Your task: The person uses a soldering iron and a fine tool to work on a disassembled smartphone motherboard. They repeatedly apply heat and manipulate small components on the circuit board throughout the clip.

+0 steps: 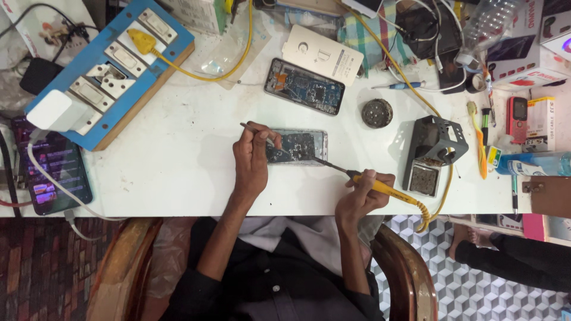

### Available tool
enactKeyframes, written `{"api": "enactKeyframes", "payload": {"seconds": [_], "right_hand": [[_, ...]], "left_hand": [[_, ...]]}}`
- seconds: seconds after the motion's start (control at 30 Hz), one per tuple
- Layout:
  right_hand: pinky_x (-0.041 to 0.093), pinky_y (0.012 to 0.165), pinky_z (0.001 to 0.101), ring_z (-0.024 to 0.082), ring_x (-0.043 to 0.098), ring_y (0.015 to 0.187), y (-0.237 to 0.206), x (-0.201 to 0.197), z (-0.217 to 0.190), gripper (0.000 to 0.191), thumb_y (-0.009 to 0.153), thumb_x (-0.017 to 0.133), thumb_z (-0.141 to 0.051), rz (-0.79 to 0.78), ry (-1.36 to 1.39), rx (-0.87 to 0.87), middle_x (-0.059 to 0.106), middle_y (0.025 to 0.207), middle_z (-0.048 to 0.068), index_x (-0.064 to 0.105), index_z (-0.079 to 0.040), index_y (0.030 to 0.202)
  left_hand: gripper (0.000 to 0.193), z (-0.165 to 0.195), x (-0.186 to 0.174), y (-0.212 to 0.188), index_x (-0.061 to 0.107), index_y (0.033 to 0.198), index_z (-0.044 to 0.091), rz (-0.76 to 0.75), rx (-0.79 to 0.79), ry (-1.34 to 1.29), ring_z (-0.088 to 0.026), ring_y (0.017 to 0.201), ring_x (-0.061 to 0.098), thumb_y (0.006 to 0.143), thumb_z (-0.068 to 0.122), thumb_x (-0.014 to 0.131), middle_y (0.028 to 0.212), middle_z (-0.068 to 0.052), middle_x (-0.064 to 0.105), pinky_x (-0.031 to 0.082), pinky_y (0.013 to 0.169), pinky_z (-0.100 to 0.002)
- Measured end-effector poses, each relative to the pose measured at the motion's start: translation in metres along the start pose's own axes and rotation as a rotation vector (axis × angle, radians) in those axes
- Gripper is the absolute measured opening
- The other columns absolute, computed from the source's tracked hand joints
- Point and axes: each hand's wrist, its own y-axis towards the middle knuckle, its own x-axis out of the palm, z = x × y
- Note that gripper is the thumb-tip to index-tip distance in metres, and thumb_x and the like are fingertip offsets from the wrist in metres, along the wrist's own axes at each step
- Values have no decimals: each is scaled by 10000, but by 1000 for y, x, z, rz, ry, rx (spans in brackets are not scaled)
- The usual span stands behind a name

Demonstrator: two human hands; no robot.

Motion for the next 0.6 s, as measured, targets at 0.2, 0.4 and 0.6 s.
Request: {"api": "enactKeyframes", "payload": {"seconds": [0.2,0.4,0.6], "right_hand": [[431,512,232,111,511,567,-4,-1,4,247,1040,552,-185,29,150,5,533,725,73,461,3,908],[432,518,220,103,498,568,-6,-2,6,227,1048,556,-206,-8,173,-68,519,709,68,446,-36,944],[430,580,229,111,494,584,-10,-3,11,280,1075,573,-261,-35,147,-134,527,679,59,437,-32,990]], "left_hand": [[341,-1,1,1,548,979,48,-2,28,-44,-100,760,602,1154,313,424,778,-56,641,519,751,-280],[341,0,-1,1,554,979,46,5,11,-13,-86,707,569,1150,312,427,773,-56,656,493,700,-270],[345,-2,0,1,557,962,51,18,-38,7,-72,619,496,1133,321,426,769,-59,669,442,614,-261]]}}
